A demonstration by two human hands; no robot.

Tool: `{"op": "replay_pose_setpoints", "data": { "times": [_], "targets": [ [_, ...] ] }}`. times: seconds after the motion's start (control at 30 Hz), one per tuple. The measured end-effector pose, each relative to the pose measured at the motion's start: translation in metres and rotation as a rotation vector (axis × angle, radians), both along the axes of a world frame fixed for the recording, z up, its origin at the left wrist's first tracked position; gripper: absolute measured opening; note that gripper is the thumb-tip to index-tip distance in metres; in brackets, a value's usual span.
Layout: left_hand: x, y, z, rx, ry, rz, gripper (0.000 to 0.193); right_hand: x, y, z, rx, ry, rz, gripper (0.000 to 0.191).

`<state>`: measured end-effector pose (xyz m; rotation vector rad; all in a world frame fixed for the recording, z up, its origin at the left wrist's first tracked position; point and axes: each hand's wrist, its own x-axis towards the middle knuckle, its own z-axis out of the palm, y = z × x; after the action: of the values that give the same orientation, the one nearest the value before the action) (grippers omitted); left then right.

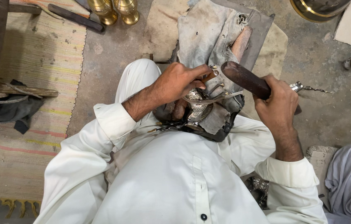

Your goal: The person sits cross-legged on the floor with a leather work cushion on their lap and hammers a small silver animal figurine using a wooden mallet and a punch, repositioning the figurine between strikes. They set the finished piece aside and pick up another figurine to continue hammering.

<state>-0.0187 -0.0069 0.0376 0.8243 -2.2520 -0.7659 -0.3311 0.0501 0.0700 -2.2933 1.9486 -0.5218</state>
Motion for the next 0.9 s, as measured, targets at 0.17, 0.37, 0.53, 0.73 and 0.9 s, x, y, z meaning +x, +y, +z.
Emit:
{"op": "replay_pose_setpoints", "data": {
  "times": [0.17,0.37,0.53,0.73,0.9],
  "targets": [
    [-0.001,0.0,-0.002,-0.029,0.019,0.009,0.04,0.001,0.0,0.006,-0.18,-0.287,-0.069,0.024],
    [-0.003,-0.001,-0.003,-0.036,0.003,0.007,0.04,-0.001,-0.002,0.024,-0.298,0.06,0.091,0.025],
    [-0.005,-0.001,-0.005,-0.028,-0.037,0.027,0.04,0.0,-0.002,0.031,-0.251,0.106,0.122,0.024],
    [-0.004,-0.003,-0.008,-0.047,0.013,0.007,0.041,0.0,-0.005,0.034,-0.227,0.054,0.116,0.025],
    [-0.005,-0.002,-0.006,-0.02,-0.057,0.023,0.035,0.002,-0.005,0.032,-0.2,0.14,0.107,0.024]
  ]
}}
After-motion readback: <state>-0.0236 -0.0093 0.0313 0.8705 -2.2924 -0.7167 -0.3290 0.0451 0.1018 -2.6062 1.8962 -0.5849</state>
